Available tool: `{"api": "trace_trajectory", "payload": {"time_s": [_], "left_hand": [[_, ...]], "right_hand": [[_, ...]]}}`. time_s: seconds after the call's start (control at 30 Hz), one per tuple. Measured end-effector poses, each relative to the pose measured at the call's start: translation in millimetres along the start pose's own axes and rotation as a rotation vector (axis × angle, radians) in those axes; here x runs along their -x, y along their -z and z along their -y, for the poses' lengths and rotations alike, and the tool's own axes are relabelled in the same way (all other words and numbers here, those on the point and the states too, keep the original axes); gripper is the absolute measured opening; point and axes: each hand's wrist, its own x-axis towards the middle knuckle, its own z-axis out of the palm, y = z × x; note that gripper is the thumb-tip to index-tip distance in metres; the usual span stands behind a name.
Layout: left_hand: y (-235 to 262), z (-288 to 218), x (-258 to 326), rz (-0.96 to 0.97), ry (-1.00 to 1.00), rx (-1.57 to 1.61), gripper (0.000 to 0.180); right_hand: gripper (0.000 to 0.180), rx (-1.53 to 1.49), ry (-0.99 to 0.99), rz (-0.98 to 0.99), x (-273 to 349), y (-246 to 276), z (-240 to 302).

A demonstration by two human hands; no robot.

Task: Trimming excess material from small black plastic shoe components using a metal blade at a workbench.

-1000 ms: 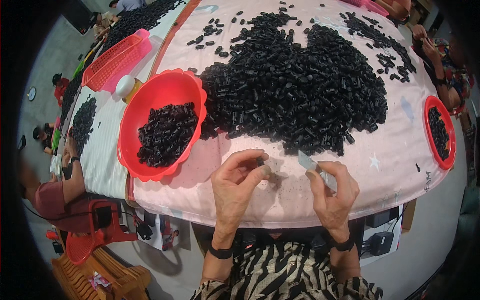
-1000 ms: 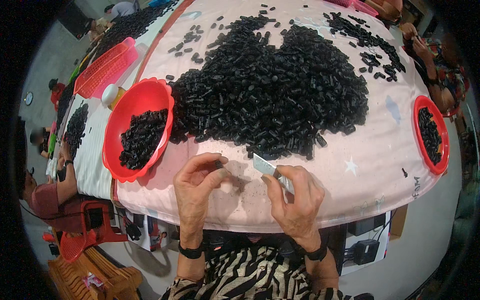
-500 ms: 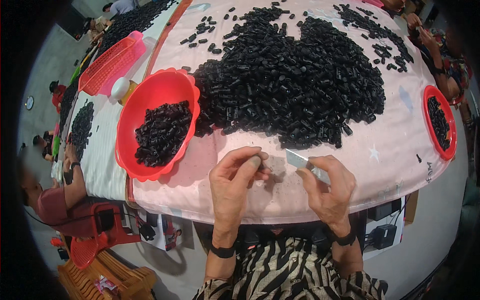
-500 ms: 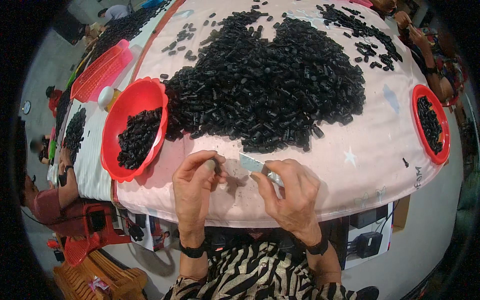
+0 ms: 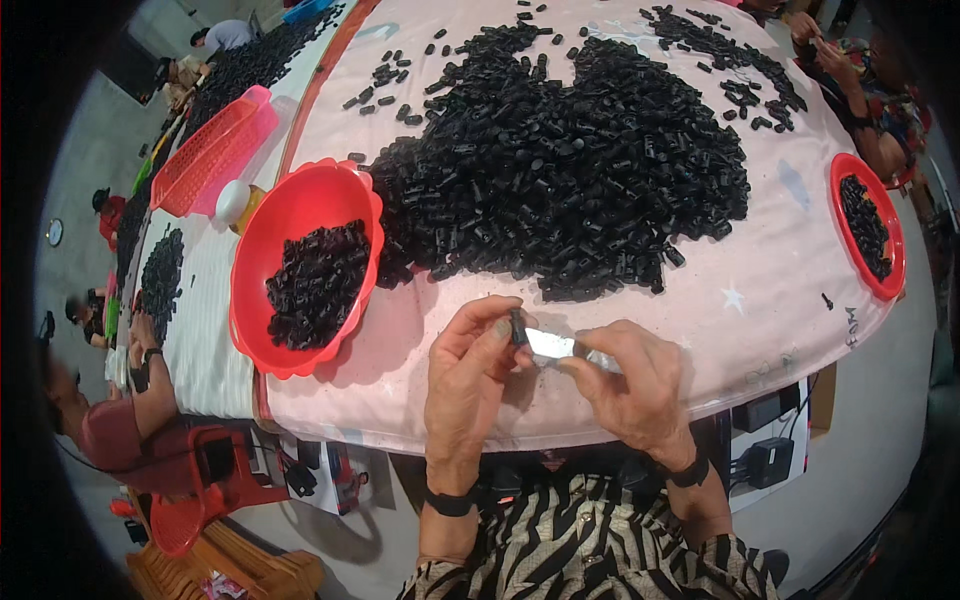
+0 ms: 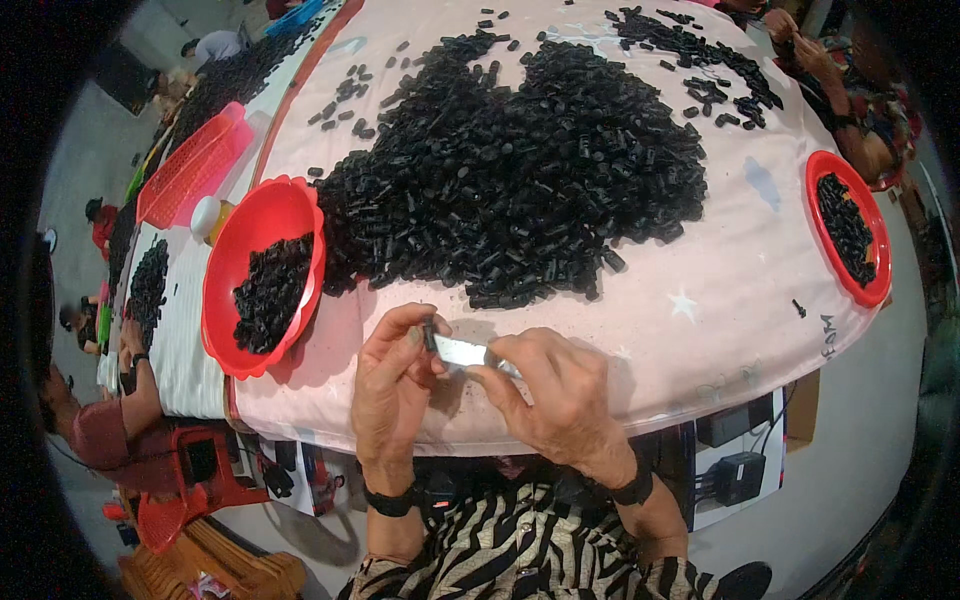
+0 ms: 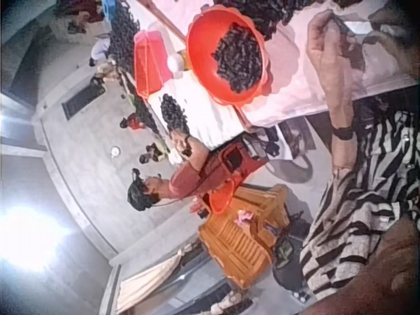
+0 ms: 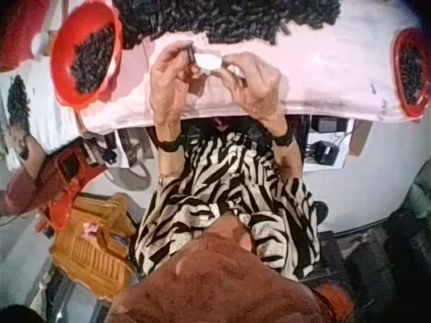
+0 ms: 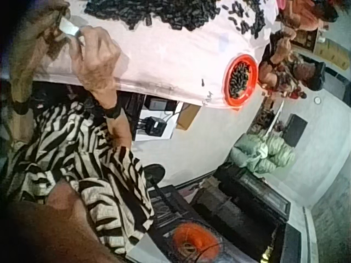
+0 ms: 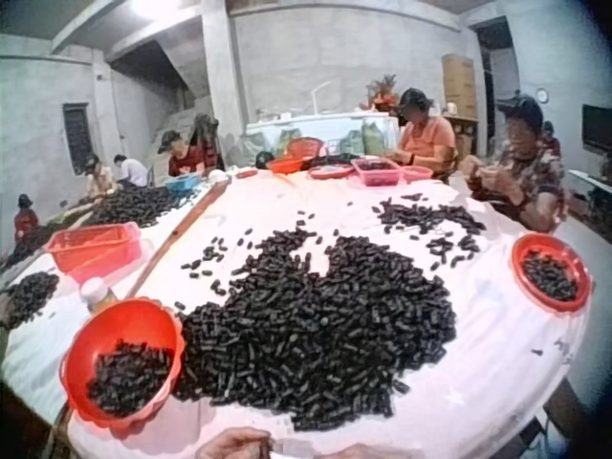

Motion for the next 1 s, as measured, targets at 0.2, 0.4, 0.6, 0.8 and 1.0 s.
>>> {"api": "trace_trajectory", "payload": {"time_s": [0.2, 0.4, 0.6, 0.8, 1.0], "left_hand": [[-7, 5, -3, -0.059, 0.032, -0.021, 0.026], [-2, 7, -2, 0.000, 0.028, 0.003, 0.026], [-1, 10, -2, -0.011, 0.020, -0.012, 0.026], [0, 12, 0, -0.027, -0.001, -0.016, 0.025], [0, 15, 0, -0.038, -0.023, -0.034, 0.025]], "right_hand": [[0.023, -0.013, 0.009, 0.023, -1, -3, 2], [0.023, -0.007, -0.005, 0.033, -2, -5, 0], [0.022, -0.007, -0.002, 0.030, -3, -7, -1], [0.022, 0.039, -0.010, 0.041, -2, -9, 2], [0.021, 0.060, 0.003, 0.028, -2, -12, 0]]}}
